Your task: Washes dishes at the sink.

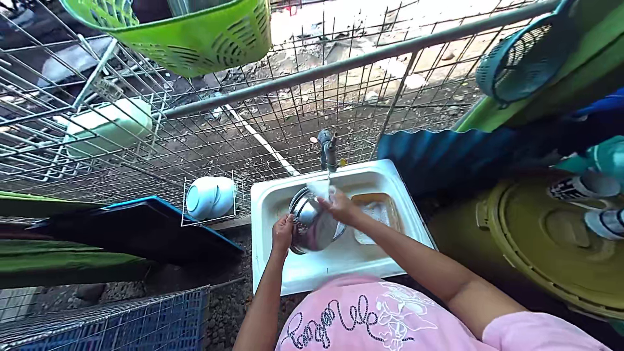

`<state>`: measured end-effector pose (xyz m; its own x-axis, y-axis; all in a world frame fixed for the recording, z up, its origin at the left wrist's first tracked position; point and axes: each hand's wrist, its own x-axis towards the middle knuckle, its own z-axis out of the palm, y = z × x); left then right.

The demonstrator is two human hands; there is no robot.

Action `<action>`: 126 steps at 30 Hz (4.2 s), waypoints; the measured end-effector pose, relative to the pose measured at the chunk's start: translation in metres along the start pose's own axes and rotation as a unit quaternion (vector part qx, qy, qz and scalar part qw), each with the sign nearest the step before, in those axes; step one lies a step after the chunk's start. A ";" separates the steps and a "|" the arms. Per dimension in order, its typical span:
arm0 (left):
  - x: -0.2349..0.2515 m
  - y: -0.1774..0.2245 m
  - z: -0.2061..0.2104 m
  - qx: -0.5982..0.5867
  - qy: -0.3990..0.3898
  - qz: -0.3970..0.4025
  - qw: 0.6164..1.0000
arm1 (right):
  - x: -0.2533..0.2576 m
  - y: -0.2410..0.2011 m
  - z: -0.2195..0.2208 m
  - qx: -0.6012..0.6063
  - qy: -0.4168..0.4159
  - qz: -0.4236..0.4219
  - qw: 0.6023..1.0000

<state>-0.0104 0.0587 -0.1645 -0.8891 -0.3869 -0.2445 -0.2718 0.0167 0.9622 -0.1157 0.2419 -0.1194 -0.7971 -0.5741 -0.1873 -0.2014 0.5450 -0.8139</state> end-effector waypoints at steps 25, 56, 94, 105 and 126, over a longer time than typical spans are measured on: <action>-0.037 0.032 0.007 0.090 -0.068 0.051 0.992 | -0.018 -0.015 0.040 -0.021 -0.056 -0.231 0.971; -0.040 0.046 -0.010 0.066 -0.096 -0.043 0.992 | 0.050 0.004 0.005 0.051 -0.028 0.046 0.997; -0.026 0.046 0.018 -0.029 -0.025 -0.034 0.999 | 0.018 -0.015 0.024 0.019 -0.030 -0.050 0.998; -0.038 0.061 -0.009 0.116 -0.177 0.004 0.977 | 0.041 0.008 -0.006 0.080 -0.015 0.033 0.996; -0.050 0.096 -0.049 0.359 -0.344 0.001 0.868 | 0.008 0.073 -0.021 -0.136 -0.056 0.087 0.985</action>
<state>0.0263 0.0346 -0.0534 -0.8316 0.2523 -0.4947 -0.2098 0.6820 0.7006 -0.1491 0.2897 -0.1689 -0.7687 -0.5126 -0.3825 -0.2248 0.7764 -0.5888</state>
